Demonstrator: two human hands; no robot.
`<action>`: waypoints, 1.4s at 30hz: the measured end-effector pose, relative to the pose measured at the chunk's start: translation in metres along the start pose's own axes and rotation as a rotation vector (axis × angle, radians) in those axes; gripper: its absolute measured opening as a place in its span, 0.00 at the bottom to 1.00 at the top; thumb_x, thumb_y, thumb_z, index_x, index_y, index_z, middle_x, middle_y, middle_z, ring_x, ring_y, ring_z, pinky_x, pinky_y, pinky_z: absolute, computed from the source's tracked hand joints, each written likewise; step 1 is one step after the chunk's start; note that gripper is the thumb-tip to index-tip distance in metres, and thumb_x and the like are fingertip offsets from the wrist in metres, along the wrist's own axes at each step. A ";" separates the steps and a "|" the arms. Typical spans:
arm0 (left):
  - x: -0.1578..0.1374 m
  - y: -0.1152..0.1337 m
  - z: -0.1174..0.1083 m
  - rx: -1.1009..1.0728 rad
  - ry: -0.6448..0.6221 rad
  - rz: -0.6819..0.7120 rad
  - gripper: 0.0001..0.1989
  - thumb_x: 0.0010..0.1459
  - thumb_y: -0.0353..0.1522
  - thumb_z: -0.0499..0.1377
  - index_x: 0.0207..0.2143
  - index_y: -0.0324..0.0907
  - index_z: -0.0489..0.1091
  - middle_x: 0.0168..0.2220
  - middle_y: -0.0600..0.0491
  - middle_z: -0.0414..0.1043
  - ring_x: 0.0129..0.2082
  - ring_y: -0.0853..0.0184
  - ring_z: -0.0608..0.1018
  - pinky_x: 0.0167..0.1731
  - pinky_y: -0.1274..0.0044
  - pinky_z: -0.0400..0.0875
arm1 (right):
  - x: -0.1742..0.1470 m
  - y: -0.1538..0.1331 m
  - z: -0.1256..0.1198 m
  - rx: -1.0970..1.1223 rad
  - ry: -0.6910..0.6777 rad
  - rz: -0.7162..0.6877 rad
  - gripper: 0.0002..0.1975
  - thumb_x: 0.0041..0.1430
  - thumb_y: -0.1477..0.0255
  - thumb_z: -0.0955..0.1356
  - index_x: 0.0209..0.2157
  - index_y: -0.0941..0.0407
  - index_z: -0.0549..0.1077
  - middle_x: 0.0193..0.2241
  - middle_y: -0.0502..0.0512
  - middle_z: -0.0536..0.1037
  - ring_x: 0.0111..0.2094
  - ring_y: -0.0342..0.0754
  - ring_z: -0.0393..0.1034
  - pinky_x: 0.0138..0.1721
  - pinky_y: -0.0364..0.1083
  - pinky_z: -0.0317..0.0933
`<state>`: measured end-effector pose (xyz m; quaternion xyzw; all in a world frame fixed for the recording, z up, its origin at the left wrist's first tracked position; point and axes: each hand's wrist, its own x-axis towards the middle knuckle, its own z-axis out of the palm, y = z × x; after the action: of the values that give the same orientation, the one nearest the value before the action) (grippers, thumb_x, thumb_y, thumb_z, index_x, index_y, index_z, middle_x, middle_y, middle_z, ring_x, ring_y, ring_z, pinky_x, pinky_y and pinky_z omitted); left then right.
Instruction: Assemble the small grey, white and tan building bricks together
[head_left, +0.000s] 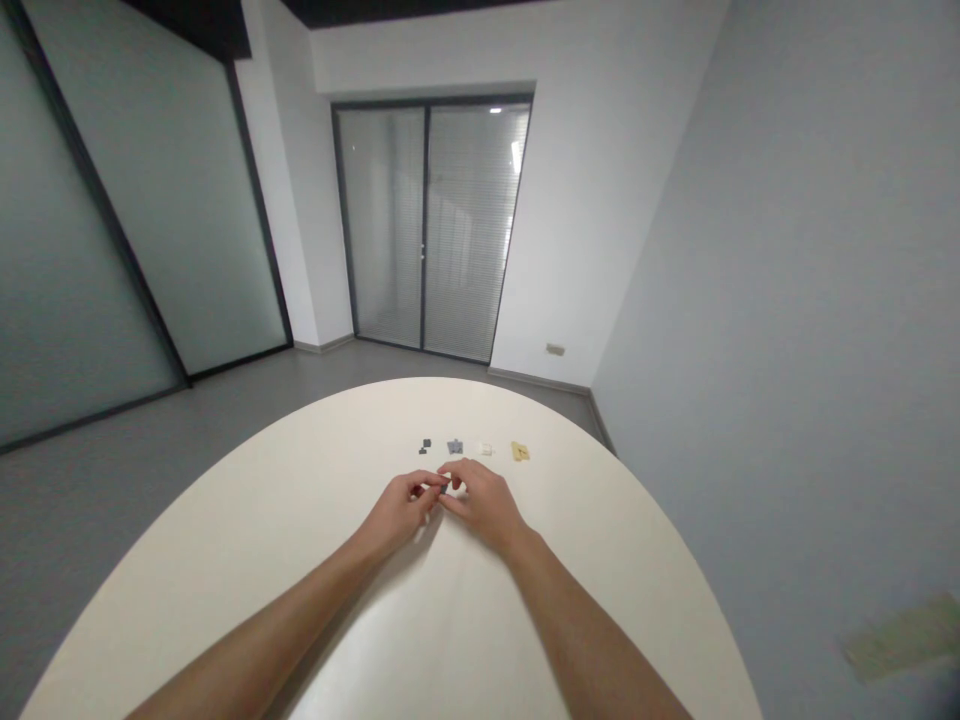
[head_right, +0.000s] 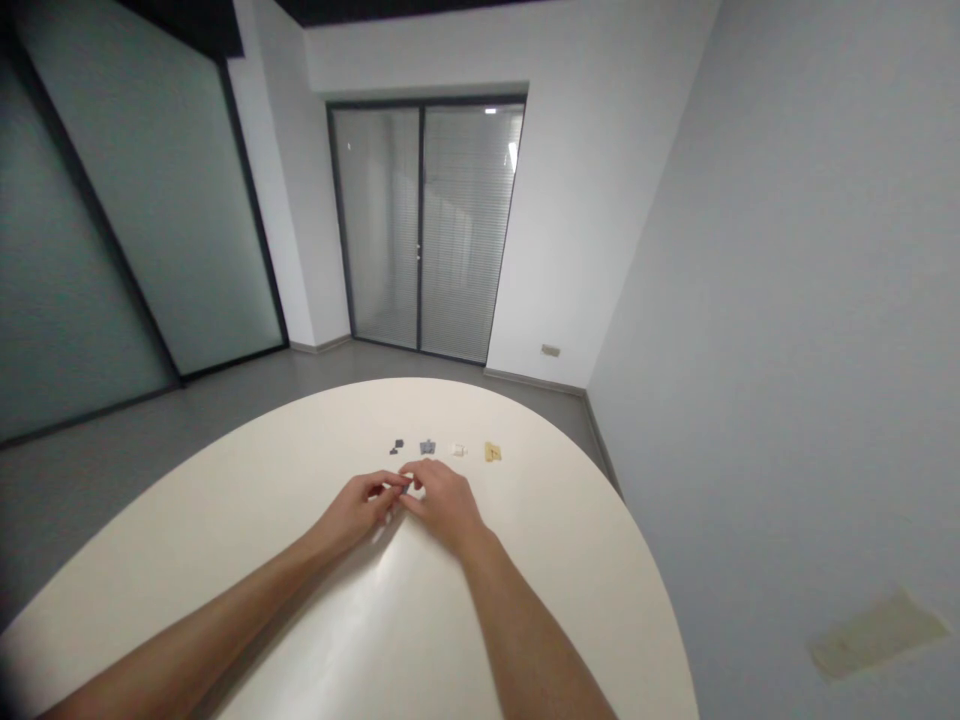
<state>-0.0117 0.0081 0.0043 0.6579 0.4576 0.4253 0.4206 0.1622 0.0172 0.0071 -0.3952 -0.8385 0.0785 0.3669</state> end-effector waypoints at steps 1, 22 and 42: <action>0.000 0.000 0.000 0.007 -0.005 0.007 0.21 0.56 0.44 0.58 0.40 0.37 0.79 0.32 0.48 0.78 0.22 0.69 0.69 0.25 0.77 0.63 | 0.000 -0.001 0.000 -0.014 -0.013 0.006 0.10 0.59 0.72 0.71 0.43 0.52 0.74 0.34 0.50 0.77 0.36 0.46 0.70 0.39 0.43 0.62; 0.000 -0.002 -0.002 -0.011 0.216 0.075 0.14 0.54 0.43 0.61 0.35 0.40 0.73 0.31 0.51 0.76 0.29 0.65 0.75 0.30 0.75 0.68 | 0.000 0.001 0.001 -0.019 0.050 0.005 0.04 0.64 0.70 0.69 0.39 0.53 0.76 0.33 0.51 0.79 0.36 0.46 0.73 0.39 0.43 0.62; -0.002 0.001 -0.004 0.079 0.177 0.099 0.14 0.58 0.40 0.58 0.37 0.41 0.77 0.37 0.47 0.80 0.37 0.60 0.77 0.38 0.71 0.70 | -0.001 0.004 0.004 -0.030 0.088 0.014 0.05 0.63 0.68 0.70 0.33 0.53 0.76 0.31 0.50 0.79 0.34 0.45 0.71 0.38 0.43 0.62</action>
<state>-0.0154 0.0065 0.0055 0.6559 0.4762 0.4835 0.3307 0.1629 0.0201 0.0021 -0.4098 -0.8196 0.0509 0.3971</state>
